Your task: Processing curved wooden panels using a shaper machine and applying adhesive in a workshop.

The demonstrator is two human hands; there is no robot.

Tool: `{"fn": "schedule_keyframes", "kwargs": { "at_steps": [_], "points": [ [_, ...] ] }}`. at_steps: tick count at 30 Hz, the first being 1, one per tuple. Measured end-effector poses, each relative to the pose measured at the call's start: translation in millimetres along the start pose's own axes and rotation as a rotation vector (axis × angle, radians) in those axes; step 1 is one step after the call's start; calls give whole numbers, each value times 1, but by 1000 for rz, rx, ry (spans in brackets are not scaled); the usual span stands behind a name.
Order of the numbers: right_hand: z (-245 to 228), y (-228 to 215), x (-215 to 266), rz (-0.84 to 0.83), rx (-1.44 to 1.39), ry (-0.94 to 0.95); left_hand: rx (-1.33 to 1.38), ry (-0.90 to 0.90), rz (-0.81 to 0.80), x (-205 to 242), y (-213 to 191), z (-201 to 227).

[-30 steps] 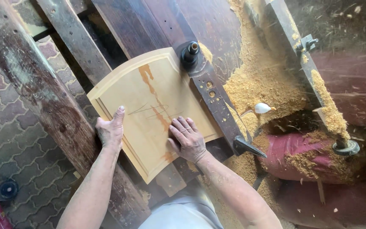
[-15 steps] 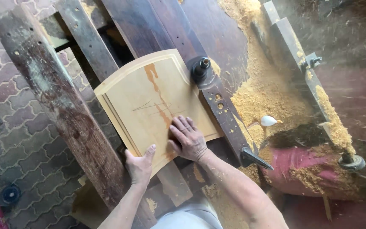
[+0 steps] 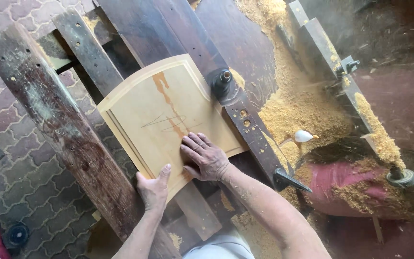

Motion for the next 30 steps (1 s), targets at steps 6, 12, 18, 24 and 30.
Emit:
{"fn": "schedule_keyframes", "kwargs": {
  "at_steps": [6, 12, 18, 24, 30],
  "points": [
    [8, 5, -17, 33, 10, -11, 129, 75, 25, -18, -2, 14],
    [12, 3, -35, 45, 21, -4, 110, 6, -12, -34, -3, 30],
    [15, 1, -52, 32, 20, 7, 136, 101, 23, -49, -3, 24],
    [20, 5, -63, 43, 5, 6, 188, 42, 5, -57, -5, 39],
    [25, 9, -74, 44, 27, 0, 293, 19, -9, -68, -5, 48]
  ]
}}
Point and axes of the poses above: each hand's wrist, its own x-axis away from the middle knuckle, its own y-axis out of the palm, z = x × y, the point moved 6 cm from there along -x, towards the middle knuckle, and after that the axes turned 3 degrees about x, right-handed, at the moved point
